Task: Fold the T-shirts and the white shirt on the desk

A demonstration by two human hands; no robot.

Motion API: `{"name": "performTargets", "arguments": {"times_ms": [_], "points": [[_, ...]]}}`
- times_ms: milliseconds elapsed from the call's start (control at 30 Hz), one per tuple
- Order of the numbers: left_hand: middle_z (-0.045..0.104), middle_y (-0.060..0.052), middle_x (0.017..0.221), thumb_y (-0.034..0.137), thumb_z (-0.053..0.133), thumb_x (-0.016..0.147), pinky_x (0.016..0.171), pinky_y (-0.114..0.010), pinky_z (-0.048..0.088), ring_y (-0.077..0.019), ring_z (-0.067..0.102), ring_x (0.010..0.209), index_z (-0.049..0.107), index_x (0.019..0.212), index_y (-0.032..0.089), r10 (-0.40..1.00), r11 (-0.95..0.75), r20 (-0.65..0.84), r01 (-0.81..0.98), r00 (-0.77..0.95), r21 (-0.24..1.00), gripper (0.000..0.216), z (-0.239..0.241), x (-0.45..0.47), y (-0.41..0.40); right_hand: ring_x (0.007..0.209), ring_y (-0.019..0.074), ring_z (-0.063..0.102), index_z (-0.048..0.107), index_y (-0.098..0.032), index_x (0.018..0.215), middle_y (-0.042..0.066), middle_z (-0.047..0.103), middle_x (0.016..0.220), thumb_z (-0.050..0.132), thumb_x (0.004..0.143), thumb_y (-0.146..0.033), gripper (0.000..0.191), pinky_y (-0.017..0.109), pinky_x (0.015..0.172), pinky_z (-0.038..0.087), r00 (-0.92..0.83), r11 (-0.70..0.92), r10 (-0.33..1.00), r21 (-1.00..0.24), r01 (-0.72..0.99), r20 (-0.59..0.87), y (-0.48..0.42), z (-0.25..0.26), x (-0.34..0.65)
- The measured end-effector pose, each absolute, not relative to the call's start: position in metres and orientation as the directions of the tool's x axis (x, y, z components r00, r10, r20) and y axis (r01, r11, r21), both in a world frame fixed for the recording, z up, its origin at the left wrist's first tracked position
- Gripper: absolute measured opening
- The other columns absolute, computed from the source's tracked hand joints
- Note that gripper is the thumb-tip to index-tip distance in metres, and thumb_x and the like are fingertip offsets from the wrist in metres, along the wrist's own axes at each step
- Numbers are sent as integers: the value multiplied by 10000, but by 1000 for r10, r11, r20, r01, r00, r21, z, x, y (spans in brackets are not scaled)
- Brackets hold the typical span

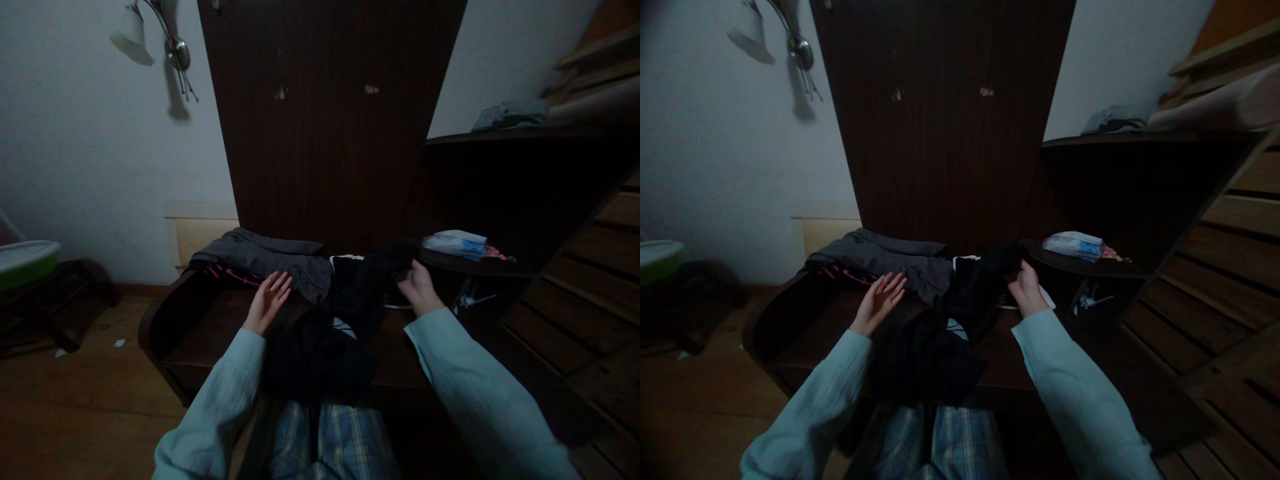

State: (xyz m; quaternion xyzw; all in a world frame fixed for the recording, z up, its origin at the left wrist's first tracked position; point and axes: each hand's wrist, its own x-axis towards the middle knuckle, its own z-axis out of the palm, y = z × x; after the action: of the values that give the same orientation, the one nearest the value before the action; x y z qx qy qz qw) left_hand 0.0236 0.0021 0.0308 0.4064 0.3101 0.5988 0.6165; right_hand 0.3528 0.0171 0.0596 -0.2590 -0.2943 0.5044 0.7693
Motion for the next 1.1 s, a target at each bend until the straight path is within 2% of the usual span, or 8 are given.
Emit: {"name": "performTargets", "arguments": {"times_ms": [133, 233, 400, 567, 700, 833, 1033, 1100], "points": [[637, -87, 992, 338, 589, 737, 823, -294, 429, -176, 605, 897, 549, 956, 165, 878, 4, 142, -303, 456, 953, 282, 24, 35, -13, 679, 123, 612, 580, -206, 823, -21, 657, 669, 377, 793, -141, 216, 245, 625, 523, 331, 323, 937, -628, -709, 108, 17, 69, 346], [592, -109, 1097, 389, 612, 709, 877, -332, 397, -210, 556, 1002, 532, 1055, 166, 667, -136, 120, -37, 736, 990, 419, 25, 51, -32, 672, 111, 609, 570, -201, 839, -16, 654, 685, 367, 785, -96, 236, 231, 621, 524, 316, 300, 945, -595, -745, 81, 14, 72, 343], [398, -143, 1317, 368, 782, 438, 977, -427, 283, -327, 366, 1187, 401, 1259, 184, 543, -646, 8, 411, 840, 643, 924, 16, 83, -56, 672, 100, 596, 562, -201, 827, -13, 637, 689, 369, 782, -96, 224, 215, 634, 517, 330, 289, 943, -604, -743, 46, 12, 69, 342], [622, -40, 970, 212, 649, 609, 800, -285, 415, -218, 570, 909, 564, 1051, 199, 559, -704, -20, 487, 829, 516, 451, 27, 78, -64, 744, 103, 584, 555, -208, 808, -4, 627, 732, 383, 791, -182, 175, 227, 650, 503, 404, 314, 915, -646, -696, 9, 11, 65, 365], [642, -7, 834, 187, 587, 631, 745, -273, 435, -184, 585, 787, 614, 899, 179, 749, -560, 147, 499, 646, 661, 269, 44, 27, -52, 764, 107, 576, 549, -232, 796, -16, 620, 798, 401, 777, -233, 149, 266, 685, 495, 505, 387, 863, -684, -619, 32, 6, 63, 400], [648, -49, 855, 338, 622, 616, 754, -318, 459, -227, 582, 839, 614, 855, 137, 962, -262, 272, 338, 18, 904, 312, 39, -30, -23, 763, 103, 580, 547, -263, 742, -21, 608, 817, 373, 779, -233, 181, 257, 658, 491, 592, 439, 806, -693, -572, 21, 1, 61, 420], [575, -79, 976, 218, 531, 650, 875, -387, 410, -233, 536, 967, 539, 972, 144, 804, -234, 443, 474, -397, 849, 331, 12, -52, 5, 711, 88, 564, 539, -218, 770, -33, 607, 745, 397, 748, -163, 154, 219, 648, 479, 552, 397, 834, -708, -585, 12, 8, 57, 405], [541, -90, 1042, 192, 504, 662, 910, -384, 389, -223, 508, 1023, 509, 1031, 158, 750, -274, 547, 578, -372, 769, 371, 9, -46, 3, 697, 87, 559, 533, -209, 750, -33, 600, 714, 396, 737, -137, 155, 209, 643, 478, 538, 386, 843, -707, -592, 9, 11, 57, 401]]}}
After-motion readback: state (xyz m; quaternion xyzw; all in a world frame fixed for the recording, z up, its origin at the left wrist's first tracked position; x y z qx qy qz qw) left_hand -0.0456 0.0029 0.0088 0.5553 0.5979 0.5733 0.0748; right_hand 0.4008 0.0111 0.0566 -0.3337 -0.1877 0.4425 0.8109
